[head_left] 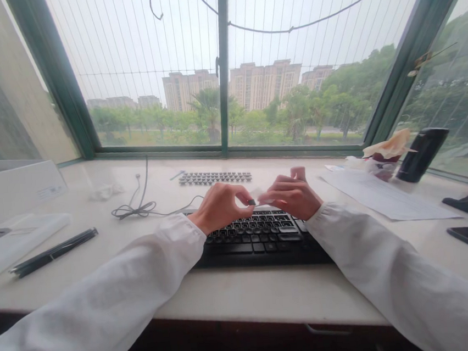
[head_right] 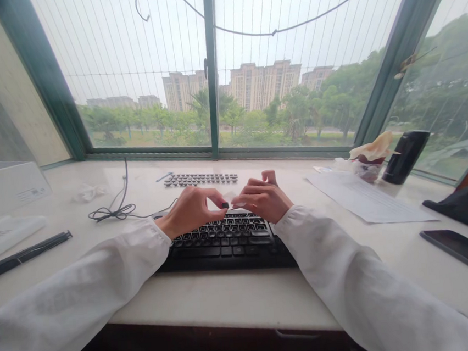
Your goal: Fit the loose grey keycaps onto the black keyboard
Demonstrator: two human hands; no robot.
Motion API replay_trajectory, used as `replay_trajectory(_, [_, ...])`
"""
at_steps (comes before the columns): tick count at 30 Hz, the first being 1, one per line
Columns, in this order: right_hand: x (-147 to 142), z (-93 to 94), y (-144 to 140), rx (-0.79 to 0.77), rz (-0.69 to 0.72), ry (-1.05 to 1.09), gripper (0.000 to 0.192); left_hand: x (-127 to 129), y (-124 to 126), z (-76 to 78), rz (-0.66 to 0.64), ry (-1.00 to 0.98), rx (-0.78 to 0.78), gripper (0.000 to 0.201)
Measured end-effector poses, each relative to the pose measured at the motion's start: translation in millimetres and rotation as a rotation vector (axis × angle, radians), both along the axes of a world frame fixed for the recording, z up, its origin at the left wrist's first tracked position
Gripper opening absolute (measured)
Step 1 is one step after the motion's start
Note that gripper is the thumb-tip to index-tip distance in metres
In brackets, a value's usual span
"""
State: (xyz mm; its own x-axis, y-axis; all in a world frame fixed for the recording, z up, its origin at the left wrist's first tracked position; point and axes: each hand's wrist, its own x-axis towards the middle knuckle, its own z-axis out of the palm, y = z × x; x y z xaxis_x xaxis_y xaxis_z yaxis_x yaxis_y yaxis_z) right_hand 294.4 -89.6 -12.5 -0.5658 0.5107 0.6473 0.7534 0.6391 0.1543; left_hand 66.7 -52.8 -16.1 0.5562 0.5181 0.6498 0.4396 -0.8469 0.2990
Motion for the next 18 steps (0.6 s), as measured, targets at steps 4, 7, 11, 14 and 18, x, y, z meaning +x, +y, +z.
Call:
replay_trajectory(4, [-5, 3.0, 2, -0.125, -0.071, 0.447, 0.024, -2, 1, 1.0, 0.016, -0.022, 0.071, 0.01])
replay_trajectory(7, [-12, 2.2, 4, -0.46, 0.118, 0.707, 0.039, -2, -1, 3.5, 0.002, -0.047, 0.158, 0.008])
replay_trajectory(11, [-20, -1.1, 5, -0.748, 0.331, 0.79, 0.044, -2, -5, 7.3, -0.021, -0.098, 0.232, 0.013])
replay_trajectory(14, [-21, -2.9, 4, -0.89, 0.387, 0.808, 0.043, -2, -6, 8.3, -0.038, -0.112, 0.266, 0.019])
replay_trajectory(18, [-21, -3.1, 4, -1.036, 0.397, 0.803, 0.051, -3, -5, 5.9, -0.06, -0.128, 0.323, 0.019])
